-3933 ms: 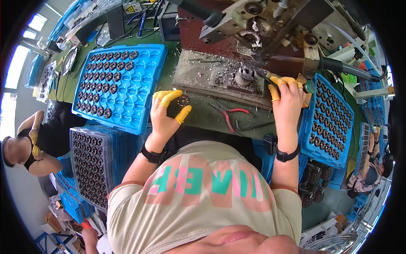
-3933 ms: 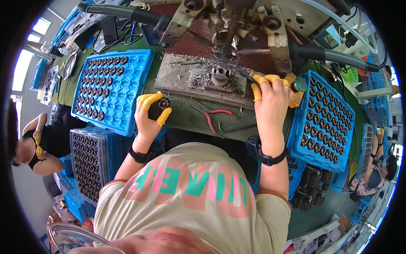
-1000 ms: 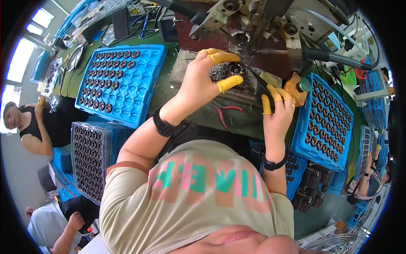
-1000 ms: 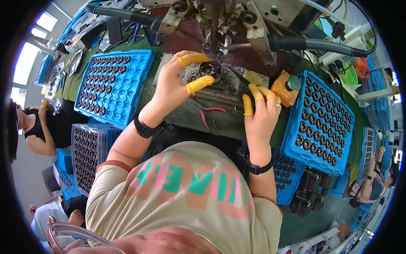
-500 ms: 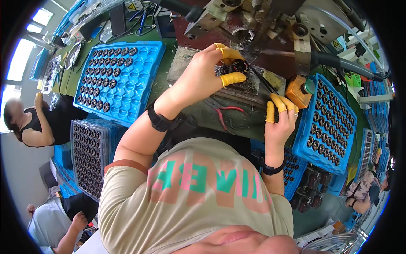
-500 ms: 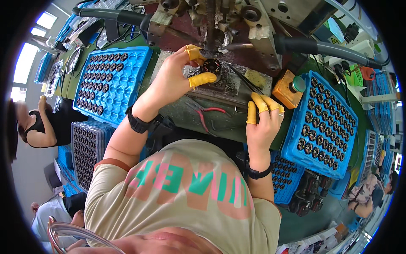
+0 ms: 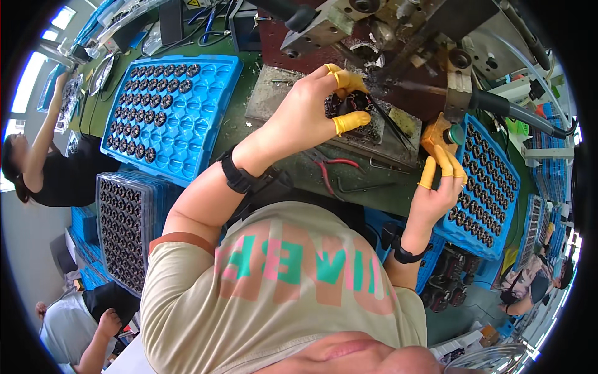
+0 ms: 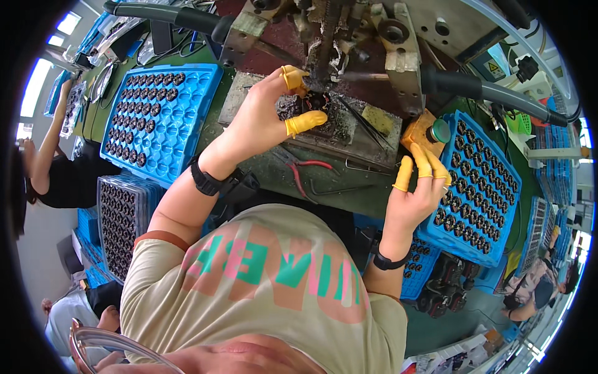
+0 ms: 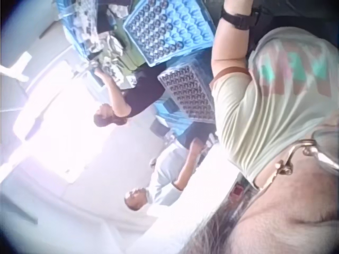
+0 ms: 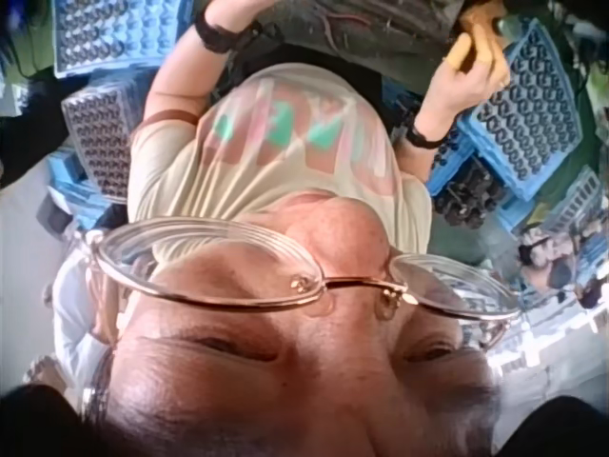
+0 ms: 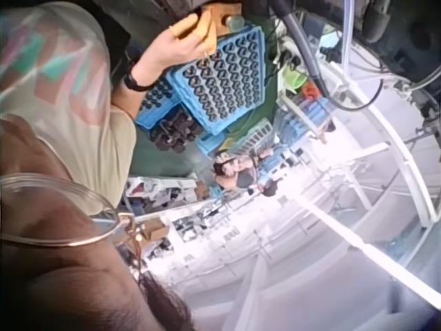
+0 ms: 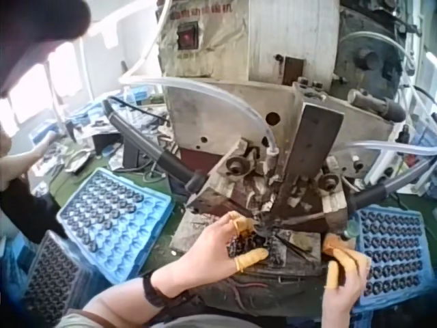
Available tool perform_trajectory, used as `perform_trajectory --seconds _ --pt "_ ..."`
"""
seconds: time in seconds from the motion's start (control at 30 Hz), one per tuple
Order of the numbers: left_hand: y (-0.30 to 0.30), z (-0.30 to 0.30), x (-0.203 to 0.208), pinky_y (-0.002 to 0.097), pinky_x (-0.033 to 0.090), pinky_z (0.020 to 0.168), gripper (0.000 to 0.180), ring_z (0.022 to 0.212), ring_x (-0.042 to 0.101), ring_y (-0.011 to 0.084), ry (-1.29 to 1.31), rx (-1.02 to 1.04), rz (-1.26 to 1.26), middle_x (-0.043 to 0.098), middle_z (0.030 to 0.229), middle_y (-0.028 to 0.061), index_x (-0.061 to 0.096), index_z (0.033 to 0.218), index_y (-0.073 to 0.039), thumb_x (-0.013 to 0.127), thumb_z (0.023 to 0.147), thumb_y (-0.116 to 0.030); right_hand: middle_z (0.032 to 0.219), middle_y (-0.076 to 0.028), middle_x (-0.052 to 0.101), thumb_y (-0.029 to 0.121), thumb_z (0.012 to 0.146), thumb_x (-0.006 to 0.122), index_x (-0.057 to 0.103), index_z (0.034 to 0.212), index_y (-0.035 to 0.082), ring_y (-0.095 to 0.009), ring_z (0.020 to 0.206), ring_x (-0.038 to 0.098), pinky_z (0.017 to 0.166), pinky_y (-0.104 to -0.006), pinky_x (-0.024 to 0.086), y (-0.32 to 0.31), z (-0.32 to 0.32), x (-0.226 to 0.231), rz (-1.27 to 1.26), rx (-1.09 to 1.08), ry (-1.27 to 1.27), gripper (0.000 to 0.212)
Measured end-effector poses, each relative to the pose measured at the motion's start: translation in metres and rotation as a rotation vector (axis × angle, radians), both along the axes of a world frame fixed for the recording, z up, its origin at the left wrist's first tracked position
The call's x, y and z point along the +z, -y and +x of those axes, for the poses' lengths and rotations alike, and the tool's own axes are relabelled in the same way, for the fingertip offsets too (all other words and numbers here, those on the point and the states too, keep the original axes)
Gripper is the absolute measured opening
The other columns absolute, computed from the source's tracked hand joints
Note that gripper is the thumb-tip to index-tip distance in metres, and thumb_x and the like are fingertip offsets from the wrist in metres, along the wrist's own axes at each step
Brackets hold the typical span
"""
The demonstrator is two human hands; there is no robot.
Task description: Assembling small electronic components using an automated machine and hand tools.
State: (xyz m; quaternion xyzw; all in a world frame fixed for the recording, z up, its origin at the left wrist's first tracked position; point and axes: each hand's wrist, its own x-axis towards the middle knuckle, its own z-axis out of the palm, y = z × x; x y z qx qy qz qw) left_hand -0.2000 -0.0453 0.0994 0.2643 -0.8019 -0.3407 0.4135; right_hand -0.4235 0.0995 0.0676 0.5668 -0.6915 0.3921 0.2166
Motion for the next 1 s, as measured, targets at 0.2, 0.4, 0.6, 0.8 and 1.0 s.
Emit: perform_trajectory --seconds 0.2,0.4,0.6,0.8,1.0 --pt "-0.007 -0.005 -0.001 0.037 0.05 0.082 0.05 0.092 0.062 0.0316 0.137 0.134 -0.312 0.06 0.1 0.0154 0.059 0.107 0.004 0.084 0.071 -0.02 0.114 -0.013 0.062 0.01 0.084 0.071 0.067 0.112 0.004 -0.031 0.105 0.057 0.091 -0.0409 0.043 0.0 -0.008 0.002 -0.003 -0.035 -0.053 0.029" --pt "-0.008 -0.011 -0.003 0.0411 0.048 0.077 0.039 0.086 0.058 0.0336 0.006 0.116 -0.076 0.057 0.089 0.0138 0.065 0.105 -0.005 0.078 0.072 -0.02 0.127 -0.017 0.056 0.013 0.086 0.069 0.057 0.126 0.0 -0.035 0.116 0.052 0.097 -0.0445 0.041 0.013 -0.014 0.005 0.074 -0.075 -0.104 0.044" --pt "-0.007 -0.009 -0.005 0.0415 0.05 0.079 0.047 0.086 0.061 0.0342 0.02 0.111 -0.101 0.06 0.092 0.0155 0.062 0.111 -0.003 0.08 0.071 -0.021 0.129 -0.02 0.054 0.012 0.087 0.069 0.054 0.128 -0.002 -0.037 0.12 0.051 0.099 -0.0454 0.04 0.013 -0.014 0.002 0.126 -0.078 -0.112 0.047" --pt "-0.012 0.026 -0.002 0.0356 0.046 0.096 0.073 0.106 0.06 0.0257 0.122 0.127 -0.013 0.062 0.115 0.0149 0.05 0.131 -0.001 0.084 0.07 -0.021 0.131 -0.022 0.052 0.013 0.089 0.066 0.053 0.129 -0.003 -0.039 0.12 0.05 0.1 -0.0444 0.041 0.013 -0.019 0.003 0.154 -0.102 -0.087 0.046" --pt "-0.012 0.012 0.003 0.0355 0.046 0.092 0.052 0.102 0.061 0.0295 0.029 0.025 -0.025 0.062 0.108 0.0134 0.06 0.118 0.001 0.081 0.075 -0.02 0.13 -0.021 0.053 0.015 0.088 0.066 0.053 0.129 -0.002 -0.04 0.12 0.05 0.099 -0.045 0.041 0.022 -0.022 0.007 0.185 -0.119 -0.154 0.047"
